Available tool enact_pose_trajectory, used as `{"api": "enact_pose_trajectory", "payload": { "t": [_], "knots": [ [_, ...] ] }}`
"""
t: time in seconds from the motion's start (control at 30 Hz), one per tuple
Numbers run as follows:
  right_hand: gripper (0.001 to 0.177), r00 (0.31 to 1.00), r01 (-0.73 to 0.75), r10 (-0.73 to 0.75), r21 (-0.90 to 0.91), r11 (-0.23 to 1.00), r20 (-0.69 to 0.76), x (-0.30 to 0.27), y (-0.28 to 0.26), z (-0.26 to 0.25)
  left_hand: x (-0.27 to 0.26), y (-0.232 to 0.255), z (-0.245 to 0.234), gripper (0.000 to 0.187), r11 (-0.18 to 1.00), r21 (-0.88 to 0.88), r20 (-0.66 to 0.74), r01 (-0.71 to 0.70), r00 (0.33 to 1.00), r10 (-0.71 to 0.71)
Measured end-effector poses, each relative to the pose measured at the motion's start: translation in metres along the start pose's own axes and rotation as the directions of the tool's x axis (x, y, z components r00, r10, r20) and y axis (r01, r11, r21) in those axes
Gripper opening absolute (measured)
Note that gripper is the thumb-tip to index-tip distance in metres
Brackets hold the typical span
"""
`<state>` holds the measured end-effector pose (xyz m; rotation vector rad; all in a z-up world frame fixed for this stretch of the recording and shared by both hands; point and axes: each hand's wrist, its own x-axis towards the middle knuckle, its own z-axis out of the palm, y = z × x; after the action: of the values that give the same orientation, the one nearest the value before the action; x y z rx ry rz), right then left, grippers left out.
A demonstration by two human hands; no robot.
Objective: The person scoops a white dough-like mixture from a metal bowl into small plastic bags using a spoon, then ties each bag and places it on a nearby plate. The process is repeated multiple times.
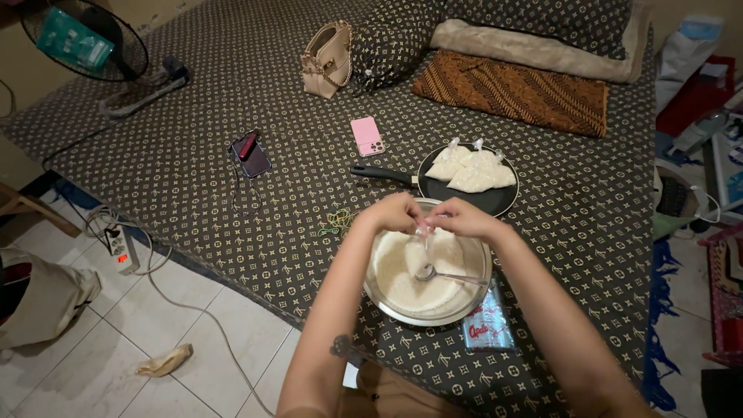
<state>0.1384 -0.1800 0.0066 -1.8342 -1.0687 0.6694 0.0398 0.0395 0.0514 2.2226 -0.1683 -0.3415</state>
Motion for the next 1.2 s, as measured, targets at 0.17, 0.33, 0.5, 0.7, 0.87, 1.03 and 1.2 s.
{"api": "enact_pose_trajectory", "payload": {
  "t": [0.17, 0.33, 0.5, 0.7, 0.87, 1.03, 1.2],
  "knots": [
    [0.031, 0.921, -0.175, 0.254, 0.269, 0.947, -0.297, 0.008, -0.013, 0.021, 0.027, -0.02, 0.016, 0.025, 0.943, 0.108, -0.399, 0.314, 0.883, -0.248],
    [0.022, 0.91, 0.342, 0.206, 0.933, 0.113, -0.359, -0.016, -0.047, 0.06, 0.036, 0.04, 0.019, 0.014, 0.779, -0.482, -0.652, -0.4, 0.758, -0.014],
    [0.021, 0.918, 0.293, 0.2, 0.925, 0.244, -0.343, -0.019, -0.057, 0.041, -0.016, 0.068, -0.006, 0.014, 0.725, -0.547, -0.355, -0.418, 0.9, 0.251],
    [0.014, 0.869, 0.251, -0.025, 0.397, 0.883, -0.494, -0.011, -0.035, 0.042, -0.032, 0.022, 0.01, 0.016, 0.891, -0.4, -0.466, -0.214, 0.885, 0.003],
    [0.022, 0.815, 0.257, -0.055, 0.276, 0.926, -0.576, -0.003, -0.037, 0.066, -0.006, -0.032, 0.068, 0.016, 0.847, -0.52, -0.567, -0.114, 0.787, -0.242],
    [0.061, 0.739, 0.249, -0.248, -0.088, 0.965, -0.627, -0.015, -0.051, 0.082, 0.023, -0.07, 0.12, 0.02, 0.519, -0.773, -0.588, -0.365, 0.718, -0.372],
    [0.063, 0.673, 0.096, -0.354, -0.398, 0.912, -0.649, -0.031, -0.063, 0.092, 0.025, -0.064, 0.136, 0.019, 0.505, -0.744, -0.646, -0.438, 0.665, -0.374]
  ]
}}
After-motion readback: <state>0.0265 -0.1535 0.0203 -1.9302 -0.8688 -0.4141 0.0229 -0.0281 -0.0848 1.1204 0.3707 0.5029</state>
